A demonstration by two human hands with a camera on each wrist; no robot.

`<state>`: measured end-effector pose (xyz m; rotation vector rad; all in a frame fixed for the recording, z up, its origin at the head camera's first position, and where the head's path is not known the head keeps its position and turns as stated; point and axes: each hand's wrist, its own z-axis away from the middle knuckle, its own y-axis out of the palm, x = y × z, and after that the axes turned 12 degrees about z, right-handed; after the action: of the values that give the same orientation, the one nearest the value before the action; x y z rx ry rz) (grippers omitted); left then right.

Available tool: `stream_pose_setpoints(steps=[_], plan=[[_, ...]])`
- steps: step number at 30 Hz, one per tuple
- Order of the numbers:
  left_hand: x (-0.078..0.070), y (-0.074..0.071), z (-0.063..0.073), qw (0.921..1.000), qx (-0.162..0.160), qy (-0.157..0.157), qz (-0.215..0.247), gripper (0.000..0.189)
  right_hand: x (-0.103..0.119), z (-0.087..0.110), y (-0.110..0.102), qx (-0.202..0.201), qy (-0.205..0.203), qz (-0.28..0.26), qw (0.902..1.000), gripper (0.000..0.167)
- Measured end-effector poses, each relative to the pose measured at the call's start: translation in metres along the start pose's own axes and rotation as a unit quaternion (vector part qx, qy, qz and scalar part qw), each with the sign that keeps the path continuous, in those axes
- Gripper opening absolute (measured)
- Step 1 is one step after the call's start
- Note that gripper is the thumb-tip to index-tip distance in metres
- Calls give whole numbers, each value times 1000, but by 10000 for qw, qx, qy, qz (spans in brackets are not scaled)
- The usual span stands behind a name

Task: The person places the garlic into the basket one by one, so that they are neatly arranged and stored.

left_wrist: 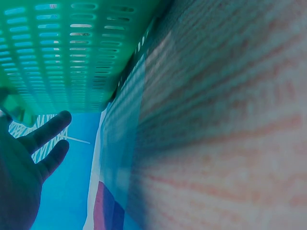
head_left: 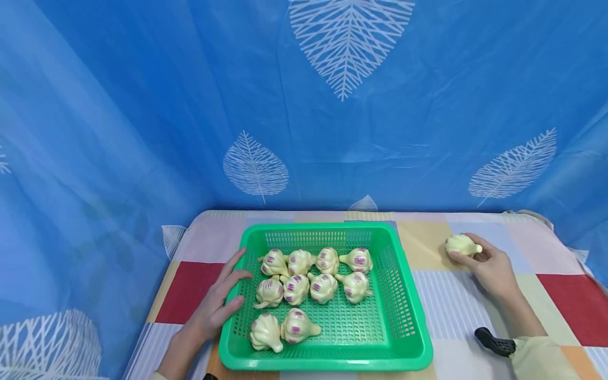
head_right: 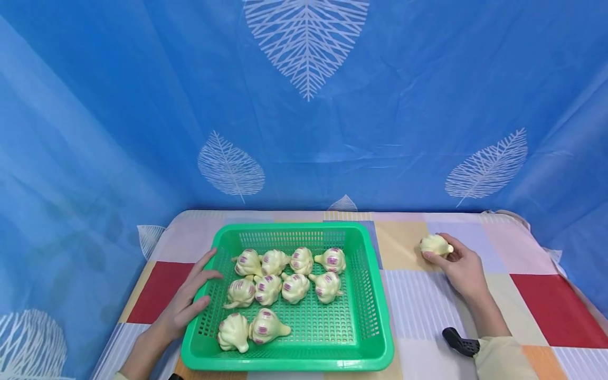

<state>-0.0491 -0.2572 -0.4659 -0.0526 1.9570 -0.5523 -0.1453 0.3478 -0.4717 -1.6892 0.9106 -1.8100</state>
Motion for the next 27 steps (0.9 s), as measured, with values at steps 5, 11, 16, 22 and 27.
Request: stream_pose_setpoints(steps=[5, 11, 16, 22, 27], plan=[[1, 4, 2, 9999, -5, -8, 116, 40, 14, 8, -13, -51, -591, -144, 9981, 68], [2, 3, -1, 10000, 18, -1, 62, 40, 40, 16, -24, 46, -939, -55, 9956, 64], [0, 2, -2, 9999, 20, -82, 84, 40, 66, 24, -32, 236, -1228, -144, 9921, 62], [1, 2, -1, 9999, -25, -121, 4, 40, 98, 35, -37, 610, -1429, -174, 9877, 61], [2, 1, 0, 10000, -36, -58, -22, 40, 122, 43, -37, 950, -1828, -178, 9784, 58]])
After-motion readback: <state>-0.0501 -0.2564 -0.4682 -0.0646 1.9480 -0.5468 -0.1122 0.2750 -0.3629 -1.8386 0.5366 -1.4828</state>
